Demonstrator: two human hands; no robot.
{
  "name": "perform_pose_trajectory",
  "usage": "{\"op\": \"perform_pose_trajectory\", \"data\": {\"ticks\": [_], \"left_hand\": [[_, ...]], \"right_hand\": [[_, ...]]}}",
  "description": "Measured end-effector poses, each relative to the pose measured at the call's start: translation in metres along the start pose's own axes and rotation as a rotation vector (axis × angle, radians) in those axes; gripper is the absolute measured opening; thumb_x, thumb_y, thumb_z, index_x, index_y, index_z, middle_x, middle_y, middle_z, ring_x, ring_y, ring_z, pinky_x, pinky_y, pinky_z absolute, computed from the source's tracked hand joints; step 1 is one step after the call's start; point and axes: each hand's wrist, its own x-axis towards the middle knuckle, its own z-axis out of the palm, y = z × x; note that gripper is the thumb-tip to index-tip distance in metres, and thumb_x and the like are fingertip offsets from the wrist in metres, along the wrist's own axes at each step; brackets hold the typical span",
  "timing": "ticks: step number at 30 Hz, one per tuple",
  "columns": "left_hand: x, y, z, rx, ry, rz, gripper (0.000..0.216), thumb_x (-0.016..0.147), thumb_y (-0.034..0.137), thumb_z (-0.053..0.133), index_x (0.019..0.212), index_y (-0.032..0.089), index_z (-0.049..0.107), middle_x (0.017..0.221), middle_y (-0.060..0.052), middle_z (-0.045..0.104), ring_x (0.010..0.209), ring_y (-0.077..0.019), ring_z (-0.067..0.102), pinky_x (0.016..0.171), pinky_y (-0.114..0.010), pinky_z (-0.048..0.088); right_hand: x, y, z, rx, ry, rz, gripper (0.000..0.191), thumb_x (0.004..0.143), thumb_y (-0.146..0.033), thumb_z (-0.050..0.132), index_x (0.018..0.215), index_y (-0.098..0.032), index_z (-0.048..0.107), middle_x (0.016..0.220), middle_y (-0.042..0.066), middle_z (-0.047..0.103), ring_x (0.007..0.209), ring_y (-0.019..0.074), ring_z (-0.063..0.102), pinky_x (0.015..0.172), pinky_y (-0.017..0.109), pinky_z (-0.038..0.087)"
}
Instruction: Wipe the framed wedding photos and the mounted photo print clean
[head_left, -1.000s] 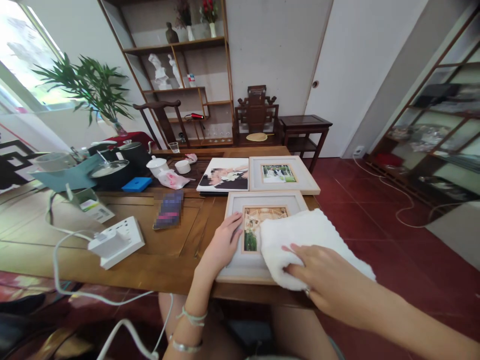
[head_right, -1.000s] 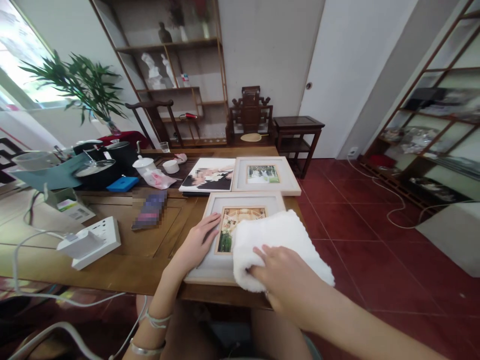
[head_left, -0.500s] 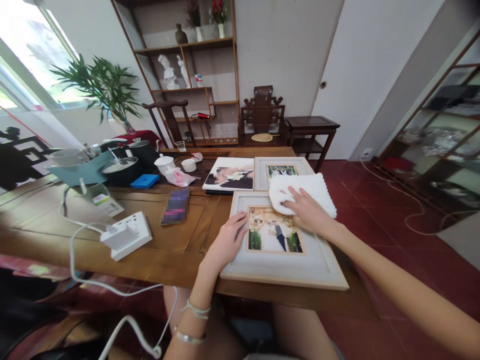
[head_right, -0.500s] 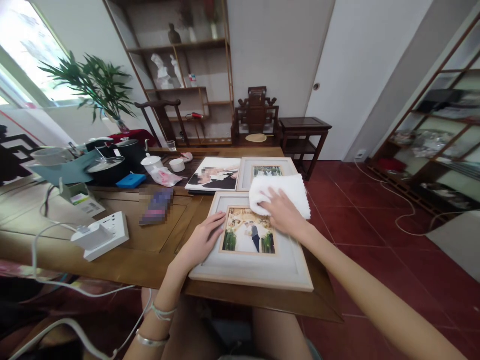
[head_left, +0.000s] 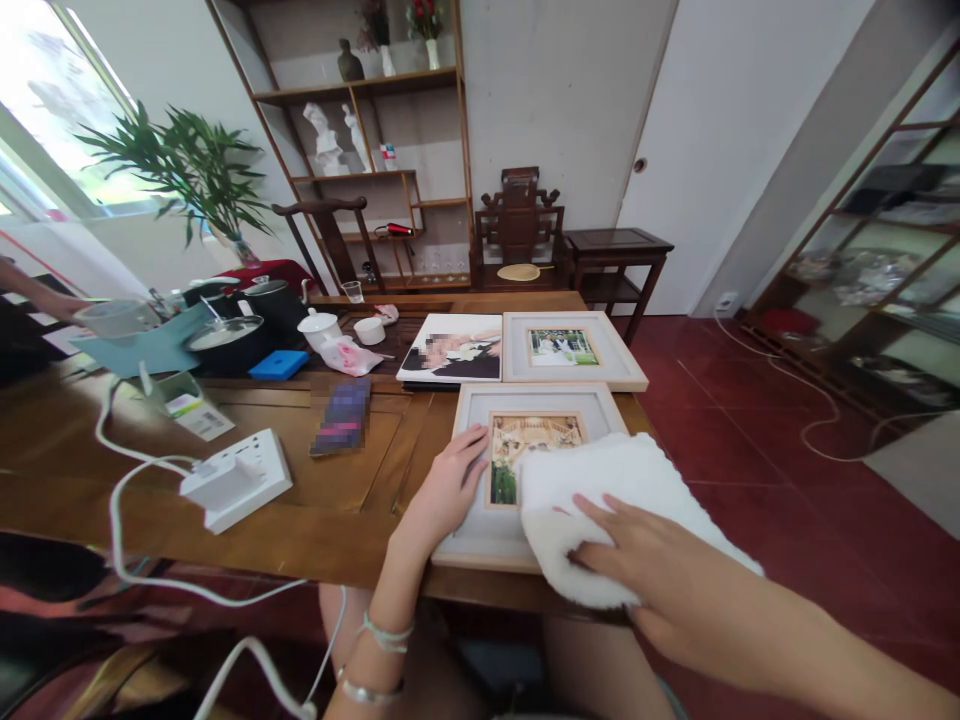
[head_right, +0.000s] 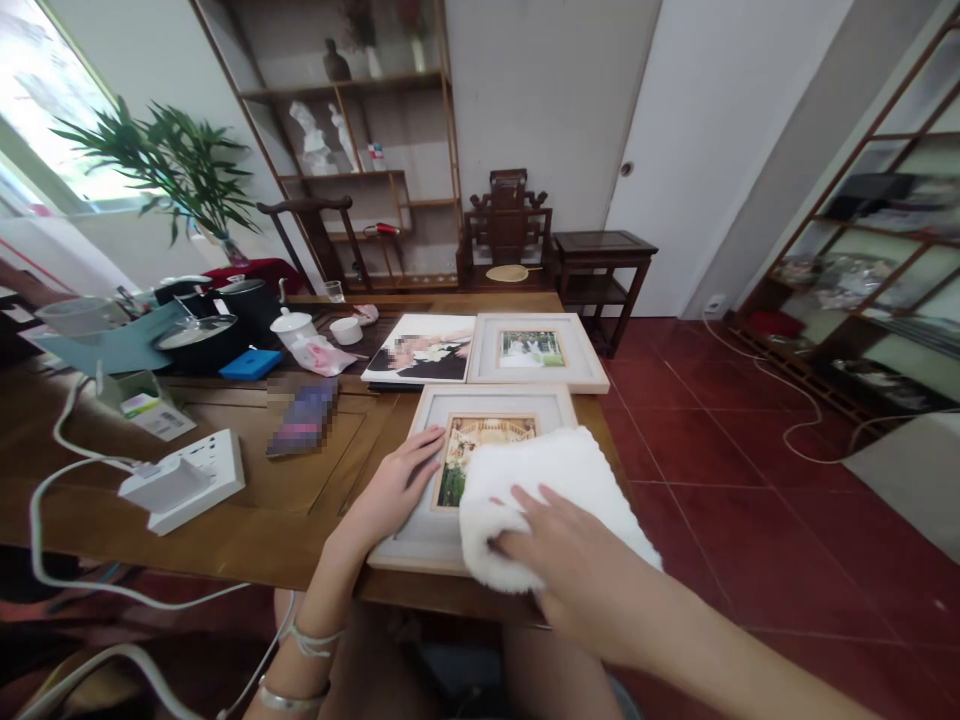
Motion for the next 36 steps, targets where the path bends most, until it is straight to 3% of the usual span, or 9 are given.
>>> {"op": "perform_pose_trajectory", "data": {"ticks": [8,12,17,24,27,31,36], "left_hand": [[0.001,0.002,-0.002,0.006,-0.032,-0.007,0.038,0.092,0.02,0.042,0.126,0.011,0.056,0.137,-0.014,0.051,0.13,-0.0232,0.045,0.11,-0.041,0.034],[0.001,0.001,-0.002,0.006,-0.024,-0.011,0.037,0.091,0.019,0.043,0.125,0.011,0.056,0.136,-0.014,0.051,0.129,-0.0231,0.045,0.11,-0.042,0.035],[0.001,0.0,-0.002,0.005,-0.019,-0.017,0.038,0.091,0.019,0.043,0.125,0.01,0.056,0.136,-0.014,0.052,0.129,-0.0222,0.045,0.11,-0.041,0.035],[0.001,0.001,-0.001,0.008,-0.02,-0.022,0.038,0.091,0.02,0.043,0.124,0.008,0.057,0.135,-0.015,0.052,0.129,-0.0225,0.045,0.11,-0.041,0.035],[0.001,0.001,-0.002,0.011,-0.028,-0.016,0.038,0.091,0.021,0.042,0.124,0.009,0.057,0.136,-0.014,0.052,0.129,-0.0228,0.045,0.11,-0.042,0.035],[0.002,0.0,-0.002,0.008,-0.029,-0.004,0.038,0.092,0.022,0.041,0.125,0.011,0.056,0.136,-0.013,0.052,0.129,-0.0225,0.045,0.11,-0.042,0.035],[0.001,-0.001,-0.002,0.004,-0.03,-0.008,0.039,0.092,0.023,0.042,0.126,0.01,0.055,0.137,-0.013,0.051,0.13,-0.022,0.044,0.11,-0.04,0.034]], "right_hand": [[0.066,0.081,0.017,-0.178,0.309,0.12,0.049,0.07,-0.007,0.049,0.118,-0.01,0.058,0.141,0.022,0.043,0.136,0.0311,0.03,0.11,0.051,0.024],[0.089,0.103,0.008,-0.269,0.332,0.124,0.05,0.07,-0.005,0.051,0.119,-0.012,0.058,0.142,0.017,0.044,0.137,0.0338,0.026,0.109,0.054,0.023],[0.082,0.086,0.007,-0.239,0.232,0.083,0.05,0.071,0.0,0.047,0.118,-0.011,0.059,0.141,0.018,0.044,0.133,0.0364,0.033,0.106,0.056,0.026],[0.013,0.012,-0.006,-0.009,-0.03,-0.022,0.055,0.068,0.002,0.044,0.119,-0.013,0.06,0.138,0.017,0.049,0.13,0.0367,0.039,0.103,0.057,0.034],[-0.004,-0.008,-0.01,0.078,-0.076,-0.037,0.061,0.065,0.001,0.045,0.121,-0.017,0.059,0.141,0.013,0.047,0.129,0.0362,0.04,0.104,0.056,0.036],[0.004,0.002,0.006,0.127,0.005,0.013,0.068,0.061,-0.001,0.048,0.127,-0.019,0.054,0.145,0.011,0.041,0.135,0.0332,0.031,0.109,0.055,0.028],[0.038,0.052,0.026,-0.018,0.24,0.125,0.05,0.071,-0.011,0.052,0.121,-0.011,0.058,0.138,0.022,0.046,0.135,0.0333,0.03,0.109,0.054,0.026]]}}
